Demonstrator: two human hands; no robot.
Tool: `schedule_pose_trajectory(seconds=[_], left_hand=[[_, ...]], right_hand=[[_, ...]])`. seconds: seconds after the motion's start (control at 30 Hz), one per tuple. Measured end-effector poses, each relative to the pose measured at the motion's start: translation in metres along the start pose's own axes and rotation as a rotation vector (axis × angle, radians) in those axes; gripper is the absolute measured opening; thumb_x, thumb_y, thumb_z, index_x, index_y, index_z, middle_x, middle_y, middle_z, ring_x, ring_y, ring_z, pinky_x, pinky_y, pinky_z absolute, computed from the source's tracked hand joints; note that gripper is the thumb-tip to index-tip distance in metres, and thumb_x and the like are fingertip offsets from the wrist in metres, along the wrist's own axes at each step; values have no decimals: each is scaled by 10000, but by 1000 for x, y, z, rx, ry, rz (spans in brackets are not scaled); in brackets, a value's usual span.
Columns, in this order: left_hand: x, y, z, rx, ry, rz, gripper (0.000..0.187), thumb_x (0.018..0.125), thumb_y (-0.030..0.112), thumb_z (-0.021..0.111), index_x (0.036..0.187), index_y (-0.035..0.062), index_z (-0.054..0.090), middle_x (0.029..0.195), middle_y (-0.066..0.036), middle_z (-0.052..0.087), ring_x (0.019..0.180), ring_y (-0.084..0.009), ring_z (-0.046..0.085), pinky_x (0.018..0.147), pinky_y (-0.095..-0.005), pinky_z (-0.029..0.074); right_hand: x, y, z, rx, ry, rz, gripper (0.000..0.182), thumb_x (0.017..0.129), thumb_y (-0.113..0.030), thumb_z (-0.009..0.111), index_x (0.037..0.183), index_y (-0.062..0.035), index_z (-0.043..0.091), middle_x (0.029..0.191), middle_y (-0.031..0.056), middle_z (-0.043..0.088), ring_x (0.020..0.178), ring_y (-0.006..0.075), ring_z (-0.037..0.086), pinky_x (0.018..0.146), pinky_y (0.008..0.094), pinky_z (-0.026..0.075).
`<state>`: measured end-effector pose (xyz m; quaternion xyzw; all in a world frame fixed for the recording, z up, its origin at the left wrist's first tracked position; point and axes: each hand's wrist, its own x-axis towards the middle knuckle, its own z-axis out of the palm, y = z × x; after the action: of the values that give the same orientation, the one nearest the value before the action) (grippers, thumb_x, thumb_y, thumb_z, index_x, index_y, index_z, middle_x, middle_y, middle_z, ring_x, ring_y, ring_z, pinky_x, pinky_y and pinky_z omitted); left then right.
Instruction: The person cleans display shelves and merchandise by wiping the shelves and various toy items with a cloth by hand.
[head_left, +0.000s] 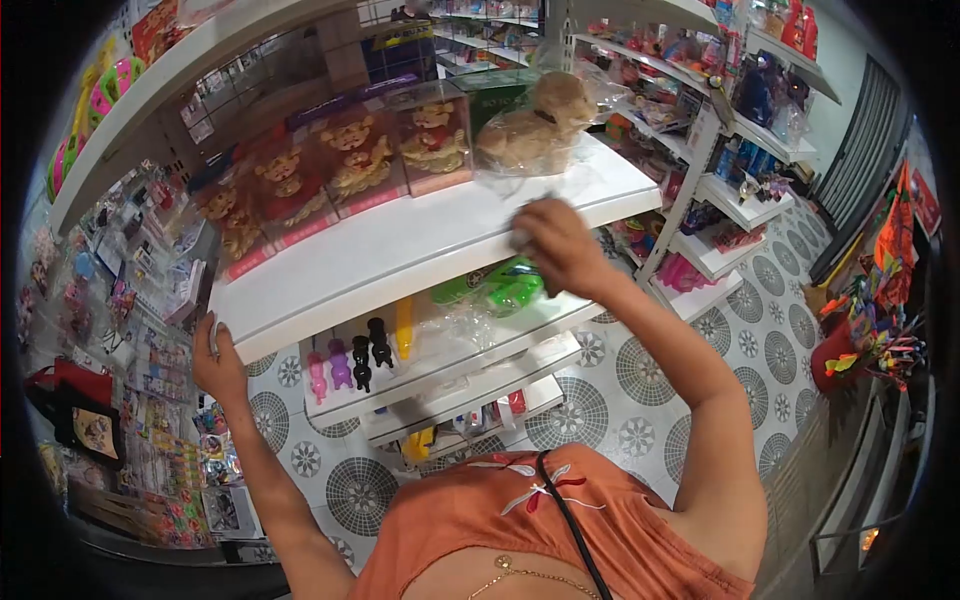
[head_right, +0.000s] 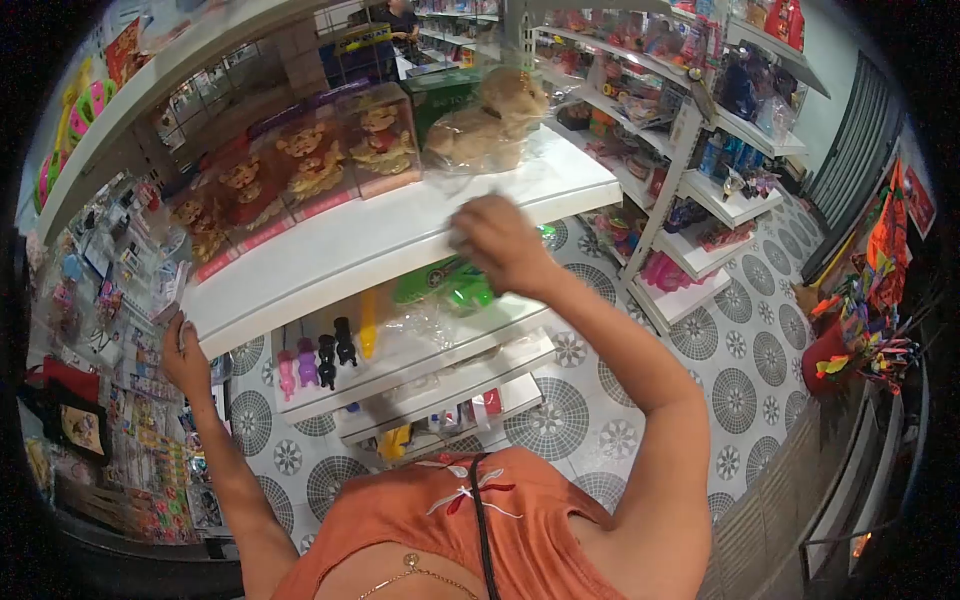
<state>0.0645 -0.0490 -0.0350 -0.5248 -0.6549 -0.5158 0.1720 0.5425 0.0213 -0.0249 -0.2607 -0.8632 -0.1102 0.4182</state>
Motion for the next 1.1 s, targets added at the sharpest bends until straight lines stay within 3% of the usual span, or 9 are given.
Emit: schedule_pose_trajectory(seconds=[0.13,0.2,0.47,0.53,0.63,0.77,0.87,0.93,1.1], left_hand=[[-1,4,-1,19,-20,-17,290,800,134,490,1039,26,613,1053,-142,609,956,-279,583,817,-335,440],[1,-4,0,57,-12,12,295,800,146,484,1038,31,615,1051,-142,609,950,-278,584,810,-337,442],[-2,-5,-1,29,-5,0,300,792,164,482,1027,38,620,1021,-143,618,925,-276,592,801,-340,440],[1,-5,2,22,15,15,299,790,161,484,1021,30,620,1015,-144,621,925,-277,592,806,-340,439],[-2,-10,0,38,28,41,295,786,155,489,1013,19,621,1011,-149,622,928,-274,593,814,-340,437],[2,-19,2,39,30,36,292,781,150,499,1009,20,625,1015,-151,622,939,-264,593,821,-334,437],[-1,-10,0,120,16,-4,289,785,158,503,1012,34,630,1011,-137,629,948,-247,594,828,-322,434],[-2,-11,2,89,31,-38,289,789,176,507,1014,43,631,1003,-123,635,941,-234,598,843,-309,427],[0,-13,2,91,33,-46,278,786,240,518,1001,126,653,977,-76,649,917,-214,606,861,-289,408]], right_hand=[[-46,60,-43,-319,242,234,239,744,-121,593,963,-32,563,955,145,539,928,330,508,832,416,396],[-51,85,-62,-273,204,416,244,742,-146,584,952,-22,564,943,154,537,915,330,510,821,416,396],[-12,195,-60,-243,-312,712,360,740,-269,529,993,-16,566,1022,197,528,993,361,500,828,428,408],[5,211,-44,-217,-352,884,333,735,-204,526,1010,-25,580,1046,220,536,975,365,507,841,397,402],[9,262,-10,-325,-376,796,372,722,-148,476,1064,-35,567,1013,222,561,1045,360,483,878,381,399],[7,281,-5,-236,-455,782,563,765,-214,479,1297,-71,361,1328,250,317,1147,393,423,963,400,351],[10,238,-36,-62,-363,769,354,793,-216,534,1075,-2,547,975,229,578,898,288,554,801,336,418],[-1,248,-41,213,-405,851,371,816,-252,552,1077,11,540,931,198,588,814,252,553,778,322,420],[-17,178,-79,-108,-372,775,433,820,-338,507,1040,32,553,947,232,597,902,342,573,784,380,409]])
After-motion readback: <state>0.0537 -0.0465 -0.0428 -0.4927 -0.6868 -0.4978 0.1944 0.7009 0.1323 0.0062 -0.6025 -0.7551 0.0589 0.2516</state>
